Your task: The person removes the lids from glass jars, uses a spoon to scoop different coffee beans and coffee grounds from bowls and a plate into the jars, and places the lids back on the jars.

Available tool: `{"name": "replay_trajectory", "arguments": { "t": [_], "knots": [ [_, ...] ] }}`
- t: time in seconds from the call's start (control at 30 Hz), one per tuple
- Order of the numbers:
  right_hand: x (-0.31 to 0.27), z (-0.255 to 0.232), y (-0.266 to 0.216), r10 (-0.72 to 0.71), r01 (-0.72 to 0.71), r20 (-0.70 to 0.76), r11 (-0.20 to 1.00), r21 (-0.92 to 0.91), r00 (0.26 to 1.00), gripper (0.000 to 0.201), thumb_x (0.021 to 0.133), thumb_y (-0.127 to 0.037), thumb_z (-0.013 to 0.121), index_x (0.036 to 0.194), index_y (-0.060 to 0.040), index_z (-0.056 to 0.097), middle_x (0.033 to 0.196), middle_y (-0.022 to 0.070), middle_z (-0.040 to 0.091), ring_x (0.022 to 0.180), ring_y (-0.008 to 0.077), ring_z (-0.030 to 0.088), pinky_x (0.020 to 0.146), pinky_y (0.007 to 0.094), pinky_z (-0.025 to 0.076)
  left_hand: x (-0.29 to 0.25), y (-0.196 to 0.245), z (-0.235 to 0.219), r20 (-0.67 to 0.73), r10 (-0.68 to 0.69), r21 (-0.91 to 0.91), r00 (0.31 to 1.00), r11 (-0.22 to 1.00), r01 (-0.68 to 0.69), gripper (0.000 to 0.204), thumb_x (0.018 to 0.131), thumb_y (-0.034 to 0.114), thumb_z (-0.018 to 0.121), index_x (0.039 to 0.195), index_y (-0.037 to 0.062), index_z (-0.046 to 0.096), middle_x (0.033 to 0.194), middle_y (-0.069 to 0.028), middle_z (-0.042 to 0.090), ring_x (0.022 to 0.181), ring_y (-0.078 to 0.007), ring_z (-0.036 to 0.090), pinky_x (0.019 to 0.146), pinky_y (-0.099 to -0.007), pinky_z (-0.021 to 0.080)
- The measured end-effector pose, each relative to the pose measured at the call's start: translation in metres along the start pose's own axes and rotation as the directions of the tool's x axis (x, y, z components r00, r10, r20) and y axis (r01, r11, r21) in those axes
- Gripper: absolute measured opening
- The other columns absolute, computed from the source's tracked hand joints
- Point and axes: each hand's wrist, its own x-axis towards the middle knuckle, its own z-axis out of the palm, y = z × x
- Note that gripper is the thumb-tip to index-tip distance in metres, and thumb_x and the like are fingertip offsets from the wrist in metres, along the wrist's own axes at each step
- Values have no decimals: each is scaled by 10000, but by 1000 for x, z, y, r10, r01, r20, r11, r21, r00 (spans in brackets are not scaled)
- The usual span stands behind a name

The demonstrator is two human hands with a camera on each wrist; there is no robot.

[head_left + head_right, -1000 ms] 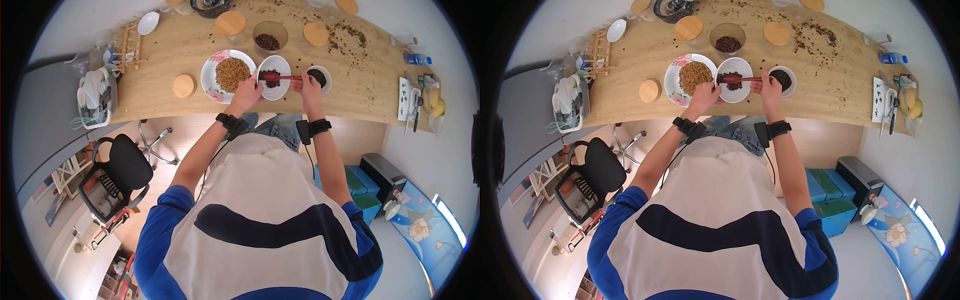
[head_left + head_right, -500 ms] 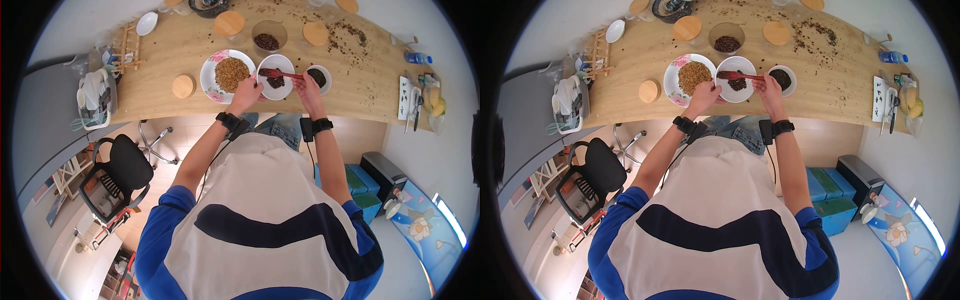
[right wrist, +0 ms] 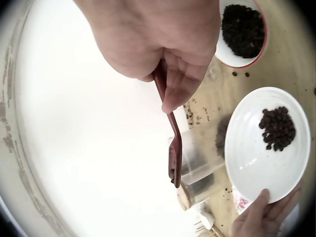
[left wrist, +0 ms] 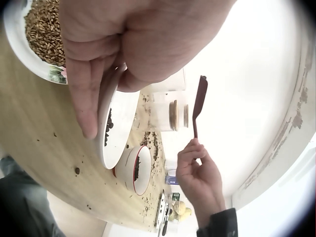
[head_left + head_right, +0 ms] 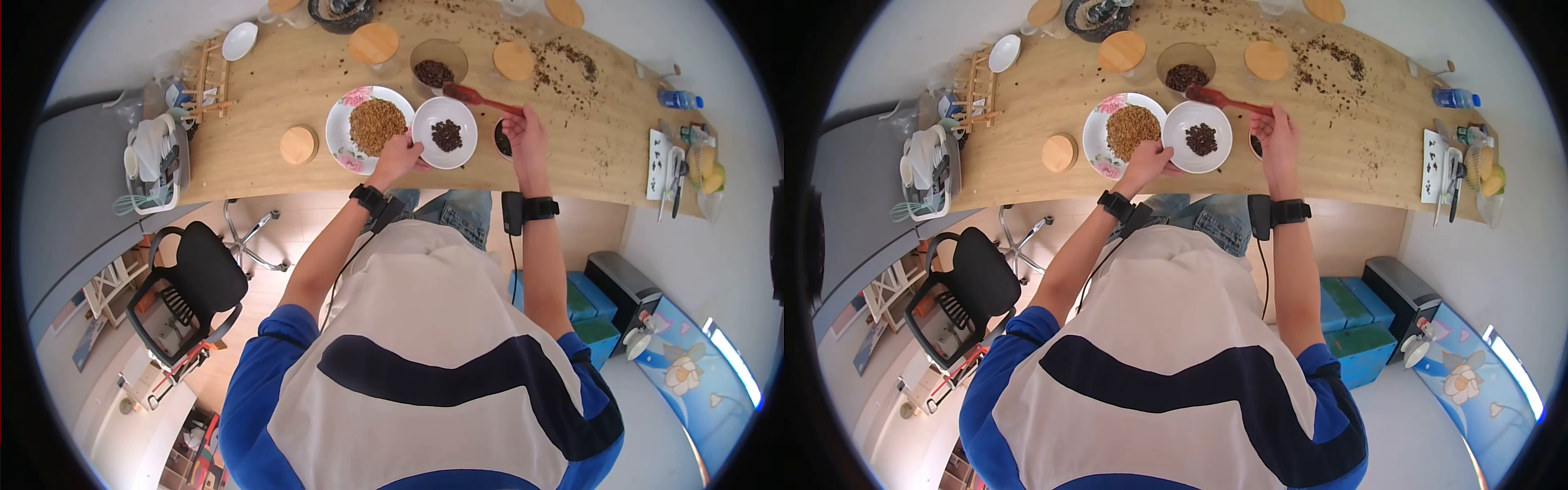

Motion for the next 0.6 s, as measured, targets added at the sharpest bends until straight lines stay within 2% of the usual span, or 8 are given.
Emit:
{"name": "replay_trajectory", "arguments": {
  "t": [0.1, 0.17, 0.2, 0.3, 0.37, 0.5, 0.57, 0.6],
  "knots": [
    [5, 27, -17, -87, 87, -32, 996, -6, 996, 266, 929, -231, 472, 916, 28, 529, 805, 142, 629, 676, 165, 603, 625, 272, 506, -1, 2, 1, -2, -12, -38, 1000, 999, 12, 246, 839, 59, 463, 870, -163, 563, 760, -179, 648, 639, -233, 668, 571, -294, 567],
    [7, 41, -21, -219, 219, 5, 974, -52, 976, 270, 932, -213, 472, 958, 52, 517, 881, 160, 614, 743, 193, 619, 679, 300, 521, -3, 4, 2, -5, -20, -55, 1000, 998, 19, 246, 839, 59, 463, 874, -164, 563, 761, -183, 647, 641, -233, 668, 573, -293, 568],
    [7, 46, -22, -219, 219, 8, 974, -53, 976, 270, 932, -213, 472, 958, 52, 517, 881, 160, 614, 743, 193, 619, 679, 300, 521, -3, 6, 3, -10, -19, -41, 1000, 999, 19, 247, 838, 56, 462, 878, -166, 562, 765, -187, 646, 646, -234, 668, 575, -294, 569],
    [7, 58, -23, -315, 332, 126, 931, -149, 941, 277, 937, -187, 458, 1038, 68, 497, 917, 170, 613, 819, 216, 628, 736, 304, 528, -6, 9, 1, -13, -16, -4, 1000, 1000, 16, 246, 838, 50, 459, 892, -170, 556, 774, -195, 643, 654, -237, 669, 579, -295, 572],
    [0, 62, -26, -397, 448, 220, 847, -287, 891, 274, 938, -170, 454, 1059, 74, 484, 924, 167, 612, 831, 219, 629, 747, 311, 533, -6, 9, 1, -5, -17, 18, 1000, 1000, 17, 246, 837, 46, 458, 901, -172, 551, 780, -197, 642, 659, -238, 669, 580, -296, 573],
    [-11, 56, -28, -445, 490, 211, 829, -270, 870, 255, 930, -185, 476, 1047, 39, 508, 871, 124, 595, 758, 187, 629, 661, 282, 522, -6, 7, 1, -1, -43, -91, 999, 995, 43, 246, 834, 46, 458, 906, -171, 546, 775, -192, 645, 655, -236, 669, 581, -297, 570],
    [-20, 42, -35, -514, 498, 87, 753, -430, 853, 242, 932, -192, 475, 1021, 27, 529, 829, 95, 610, 716, 149, 615, 623, 248, 497, -5, 8, 0, -2, -47, -105, 999, 993, 47, 246, 833, 47, 458, 906, -171, 544, 772, -192, 646, 650, -235, 670, 580, -296, 567],
    [-24, 34, -36, -514, 500, 94, 752, -430, 853, 242, 932, -192, 475, 1021, 27, 529, 829, 95, 610, 716, 149, 615, 623, 248, 497, -4, 8, -2, 22, -48, -66, 999, 997, 49, 262, 854, 56, 448, 915, -184, 534, 819, -209, 635, 684, -253, 667, 605, -299, 573]
  ]
}}
